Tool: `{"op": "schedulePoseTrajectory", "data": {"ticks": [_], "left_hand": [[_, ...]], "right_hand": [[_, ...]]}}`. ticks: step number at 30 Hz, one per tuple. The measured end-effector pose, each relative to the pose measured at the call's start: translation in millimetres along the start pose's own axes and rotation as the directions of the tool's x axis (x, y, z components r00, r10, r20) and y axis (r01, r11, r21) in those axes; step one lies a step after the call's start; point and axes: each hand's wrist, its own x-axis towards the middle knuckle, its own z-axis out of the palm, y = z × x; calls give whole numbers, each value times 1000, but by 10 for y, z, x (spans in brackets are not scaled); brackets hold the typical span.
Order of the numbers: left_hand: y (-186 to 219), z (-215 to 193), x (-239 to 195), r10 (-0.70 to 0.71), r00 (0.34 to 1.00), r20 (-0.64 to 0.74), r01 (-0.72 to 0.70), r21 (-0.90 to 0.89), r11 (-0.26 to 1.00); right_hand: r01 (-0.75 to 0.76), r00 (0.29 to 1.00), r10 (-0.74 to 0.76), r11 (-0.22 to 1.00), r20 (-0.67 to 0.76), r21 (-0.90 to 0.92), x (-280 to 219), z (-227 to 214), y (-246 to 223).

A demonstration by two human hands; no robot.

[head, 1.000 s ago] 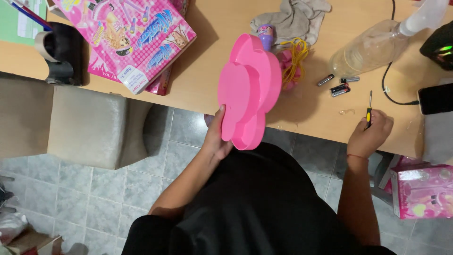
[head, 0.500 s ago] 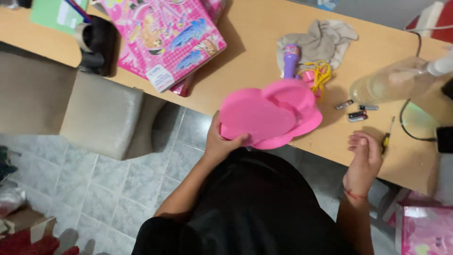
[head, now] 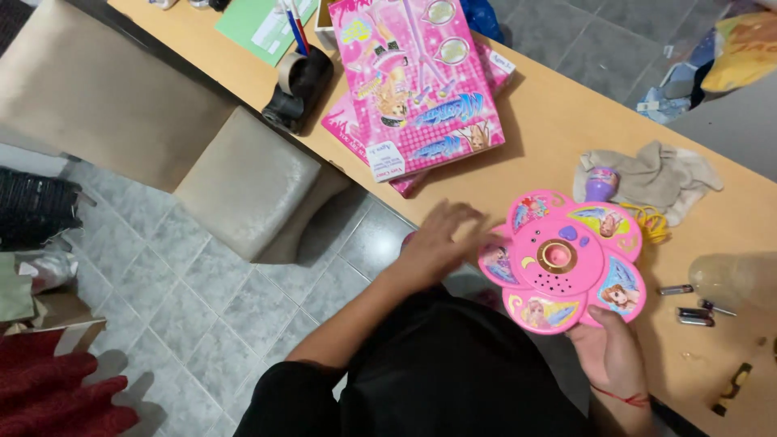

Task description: The person inserts batteries into a pink flower-shaped toy, closes the compartment, and tests the device with a purple microphone. They then remove the batteries, close the compartment again, and use a screwdriver to tighten screws on the back of the toy.

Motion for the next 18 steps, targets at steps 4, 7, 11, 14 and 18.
{"op": "schedulePoseTrajectory", "data": {"ticks": [4, 7, 11, 14, 18], "left_hand": [[-1187, -76, -298, -526, 844, -111, 537, 173, 826], [-1819, -103, -486, -330, 940, -87, 329, 490, 807], [-2085, -326, -490, -169, 986, -9, 156, 431, 889], [-1993, -945, -191, -8, 982, -187, 41, 171, 984], [-1957, -1533, 166, -183, 909, -373, 172, -63, 983]], "right_hand": [[143, 989, -144, 988, -17, -60, 117, 170, 220], [46, 997, -48, 999, -61, -27, 173, 387, 320], [-26, 997, 31, 998, -73, 60, 278, 675, 420], [14, 994, -3, 995, -108, 98, 274, 1010, 392], [45, 996, -36, 991, -80, 124, 410, 1041, 526]]}}
